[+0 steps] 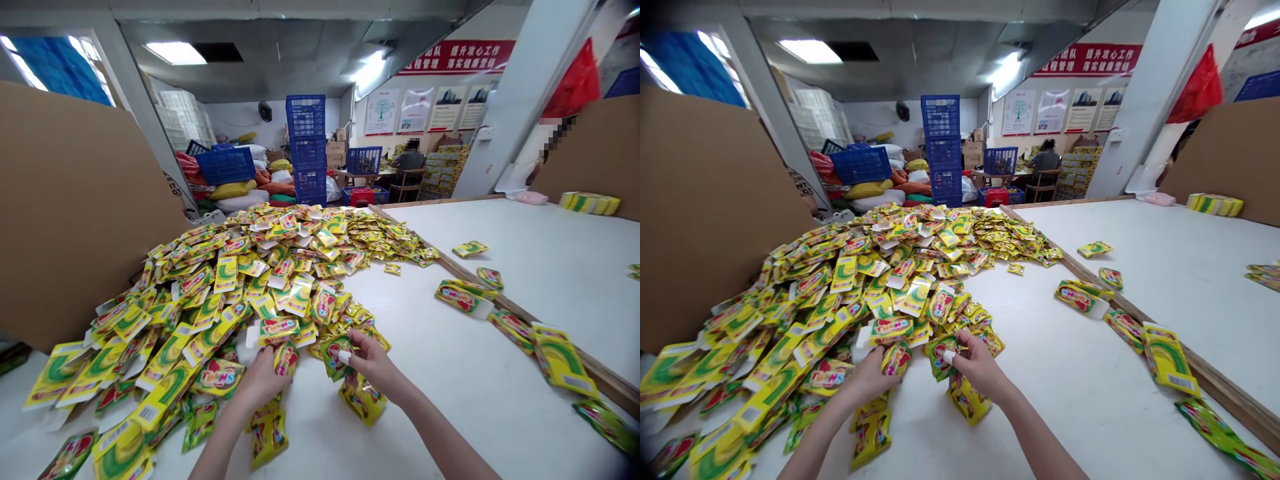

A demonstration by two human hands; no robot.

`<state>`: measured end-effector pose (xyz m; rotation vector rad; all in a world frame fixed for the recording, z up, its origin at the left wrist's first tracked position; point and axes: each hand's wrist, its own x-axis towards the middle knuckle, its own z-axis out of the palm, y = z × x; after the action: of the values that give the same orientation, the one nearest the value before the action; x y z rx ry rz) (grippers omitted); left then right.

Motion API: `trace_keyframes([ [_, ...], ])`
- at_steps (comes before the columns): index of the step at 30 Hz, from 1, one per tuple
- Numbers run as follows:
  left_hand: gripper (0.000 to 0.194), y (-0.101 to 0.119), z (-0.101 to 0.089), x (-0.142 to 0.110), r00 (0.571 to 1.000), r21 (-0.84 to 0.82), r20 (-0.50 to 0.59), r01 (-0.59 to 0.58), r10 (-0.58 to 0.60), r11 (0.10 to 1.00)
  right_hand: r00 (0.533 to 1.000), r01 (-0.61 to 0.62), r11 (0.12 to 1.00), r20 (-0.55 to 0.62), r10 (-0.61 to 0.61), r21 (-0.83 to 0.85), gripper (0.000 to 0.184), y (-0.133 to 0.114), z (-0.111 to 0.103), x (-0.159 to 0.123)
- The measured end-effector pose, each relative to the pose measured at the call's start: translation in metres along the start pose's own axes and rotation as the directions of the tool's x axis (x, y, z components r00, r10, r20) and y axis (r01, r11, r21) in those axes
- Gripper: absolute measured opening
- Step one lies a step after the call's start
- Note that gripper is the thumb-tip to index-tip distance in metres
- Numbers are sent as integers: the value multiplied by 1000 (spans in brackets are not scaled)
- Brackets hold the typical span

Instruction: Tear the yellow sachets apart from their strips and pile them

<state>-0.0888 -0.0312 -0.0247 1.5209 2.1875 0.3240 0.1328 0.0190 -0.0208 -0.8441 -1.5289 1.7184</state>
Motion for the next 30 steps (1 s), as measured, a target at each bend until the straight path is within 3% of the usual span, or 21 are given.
trace_keyframes([
  [2, 44, 4, 0, -6, 998, -58, 30, -60, 62, 996, 1000, 6, 997, 1, -6, 76, 29, -6, 2, -2],
  [4, 45, 11, 1, -13, 988, -236, 60, -125, 143, 964, 999, 44, 990, -35, -40, 130, 31, -11, 5, -3],
  [6, 50, 19, 3, -20, 963, -534, 121, -143, 242, 833, 989, 105, 981, -117, -86, 166, 30, -15, 8, -5],
  [8, 46, 27, 6, -27, 915, -747, 206, -82, 347, 659, 969, 172, 970, -207, -134, 175, 28, -16, 11, -7],
  [12, 35, 42, 14, -40, 813, -830, 339, 21, 474, 558, 932, 275, 958, -266, -246, 77, 21, -13, 13, -11],
  [14, 35, 48, 16, -44, 797, -859, 338, 44, 501, 510, 919, 317, 946, -224, -326, -75, 14, -13, 10, -12],
  [16, 32, 50, 17, -44, 813, -862, 315, 27, 491, 507, 911, 339, 896, -138, -389, -286, 8, -15, 7, -13],
  [19, 29, 48, 19, -42, 858, -801, 306, -1, 411, 598, 920, 343, 778, 24, -390, -526, 19, -24, 2, -15],
  [23, 24, 45, 22, -39, 870, -696, 327, -42, 368, 717, 923, 382, 707, 215, -318, -594, 32, -33, 0, -22],
  [26, 17, 43, 19, -39, 827, -698, 390, -20, 404, 716, 943, 321, 812, 239, -230, -487, 38, -30, -2, -24],
  [28, 19, 43, 15, -39, 792, -729, 428, 19, 435, 684, 973, 213, 906, 168, -161, -366, 35, -25, -2, -22],
  [30, 26, 42, 11, -40, 791, -756, 424, 41, 441, 653, 983, 186, 925, 68, -173, -331, 24, -20, 0, -20],
])
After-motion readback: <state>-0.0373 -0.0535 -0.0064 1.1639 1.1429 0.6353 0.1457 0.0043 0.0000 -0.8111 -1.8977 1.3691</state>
